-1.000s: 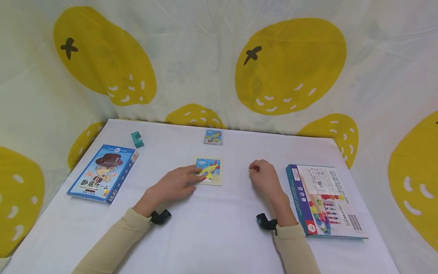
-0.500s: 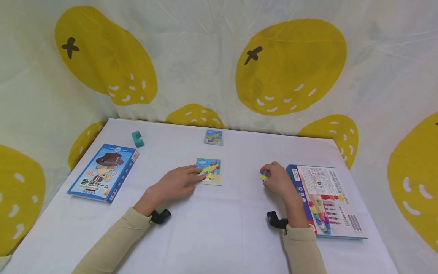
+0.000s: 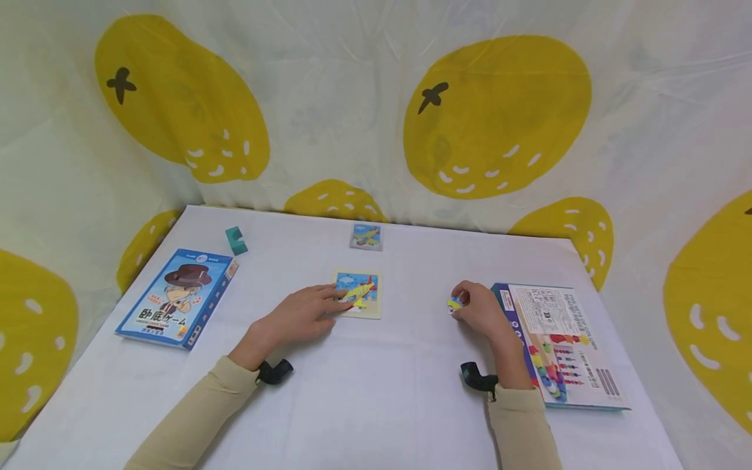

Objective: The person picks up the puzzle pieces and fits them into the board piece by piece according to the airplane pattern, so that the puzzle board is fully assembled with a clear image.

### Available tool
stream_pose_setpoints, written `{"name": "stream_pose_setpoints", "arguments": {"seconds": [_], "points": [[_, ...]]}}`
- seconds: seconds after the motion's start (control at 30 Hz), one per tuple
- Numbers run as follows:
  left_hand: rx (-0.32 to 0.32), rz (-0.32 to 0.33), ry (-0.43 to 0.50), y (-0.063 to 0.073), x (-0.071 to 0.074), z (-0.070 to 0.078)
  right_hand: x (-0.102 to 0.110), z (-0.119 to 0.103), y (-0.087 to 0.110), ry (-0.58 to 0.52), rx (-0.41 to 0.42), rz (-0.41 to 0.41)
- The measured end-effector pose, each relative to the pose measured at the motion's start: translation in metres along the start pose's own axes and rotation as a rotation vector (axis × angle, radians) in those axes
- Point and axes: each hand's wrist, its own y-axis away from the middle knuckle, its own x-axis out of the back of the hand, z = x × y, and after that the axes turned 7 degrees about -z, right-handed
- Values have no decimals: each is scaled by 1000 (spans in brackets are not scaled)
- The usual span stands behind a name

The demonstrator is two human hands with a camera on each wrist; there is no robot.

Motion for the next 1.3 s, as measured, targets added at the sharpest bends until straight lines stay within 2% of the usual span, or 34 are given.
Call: {"name": "stream_pose_setpoints", "arguments": {"seconds": [0.3,0.7,0.93,1.3], "points": [[-17,13,9,0,-1,-2,-6,-5,-2,-85,38,44],[-34,28,24,2,1,-2,-30,-39,-16,-134,76,57],[-10,16,8,1,-2,-5,-43,-56,-22,-150,113,81],[-3,16,4,0,-4,-6,-64,-90,-30,-184,163,61]]}}
